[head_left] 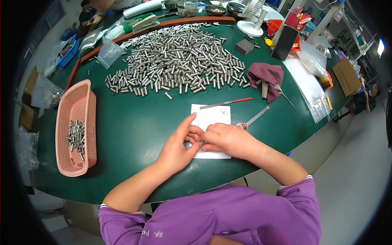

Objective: The person sorts small cylindrical metal parts from a large pile on a green table into a pink basket. They pick up handfuls of parts, arrange them on a white paper, and use a metal ruler to align them before transferring them to the basket.

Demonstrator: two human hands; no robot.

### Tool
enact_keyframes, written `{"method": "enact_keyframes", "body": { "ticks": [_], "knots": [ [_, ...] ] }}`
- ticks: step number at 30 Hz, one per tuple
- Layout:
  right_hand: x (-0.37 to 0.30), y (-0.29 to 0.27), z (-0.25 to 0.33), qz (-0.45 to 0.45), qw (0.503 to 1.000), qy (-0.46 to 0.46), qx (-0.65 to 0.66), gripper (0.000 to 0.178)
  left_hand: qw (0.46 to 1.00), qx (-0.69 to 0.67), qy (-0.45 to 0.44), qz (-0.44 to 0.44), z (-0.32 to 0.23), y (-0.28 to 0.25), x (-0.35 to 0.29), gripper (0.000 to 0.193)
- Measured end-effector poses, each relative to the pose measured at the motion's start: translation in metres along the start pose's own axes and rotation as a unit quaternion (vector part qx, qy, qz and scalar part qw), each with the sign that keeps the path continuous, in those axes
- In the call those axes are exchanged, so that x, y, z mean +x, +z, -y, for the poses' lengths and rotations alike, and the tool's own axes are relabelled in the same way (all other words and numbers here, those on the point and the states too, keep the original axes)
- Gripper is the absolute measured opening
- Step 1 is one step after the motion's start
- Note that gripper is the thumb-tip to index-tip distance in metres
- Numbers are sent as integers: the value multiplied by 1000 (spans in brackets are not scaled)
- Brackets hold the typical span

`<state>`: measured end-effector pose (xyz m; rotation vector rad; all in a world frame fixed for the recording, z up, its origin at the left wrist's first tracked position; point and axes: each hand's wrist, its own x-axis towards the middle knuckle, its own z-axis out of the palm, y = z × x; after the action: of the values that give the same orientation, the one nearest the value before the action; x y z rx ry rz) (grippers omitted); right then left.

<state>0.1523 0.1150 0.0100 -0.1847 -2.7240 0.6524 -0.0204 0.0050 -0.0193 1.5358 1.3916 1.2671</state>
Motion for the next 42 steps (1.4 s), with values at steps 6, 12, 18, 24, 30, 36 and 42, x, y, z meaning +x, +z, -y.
{"method": "enact_keyframes", "body": {
  "ticks": [6, 12, 18, 24, 30, 36, 42],
  "knots": [
    [21, -14, -10, -185, 740, 214, 610, 38, 987, -131, -7, -97, 4, -3, 9, 53],
    [24, -11, -17, -201, 561, 256, 761, 46, 994, -70, 12, -78, 7, 1, 6, 48],
    [20, -9, -21, -216, 531, 265, 775, 51, 995, -69, 17, -72, 6, 1, 5, 48],
    [18, -7, -24, -221, 514, 270, 784, 52, 995, -57, 21, -78, 5, 1, 4, 46],
    [18, -9, -20, -200, 517, 235, 798, 51, 994, -63, 30, -81, 4, 2, 2, 44],
    [19, -9, -15, -183, 538, 200, 798, 47, 996, -53, 25, -70, 2, 1, 1, 40],
    [19, -9, -13, -171, 558, 193, 789, 46, 993, -105, 5, -51, 0, 4, 1, 40]
  ]
}}
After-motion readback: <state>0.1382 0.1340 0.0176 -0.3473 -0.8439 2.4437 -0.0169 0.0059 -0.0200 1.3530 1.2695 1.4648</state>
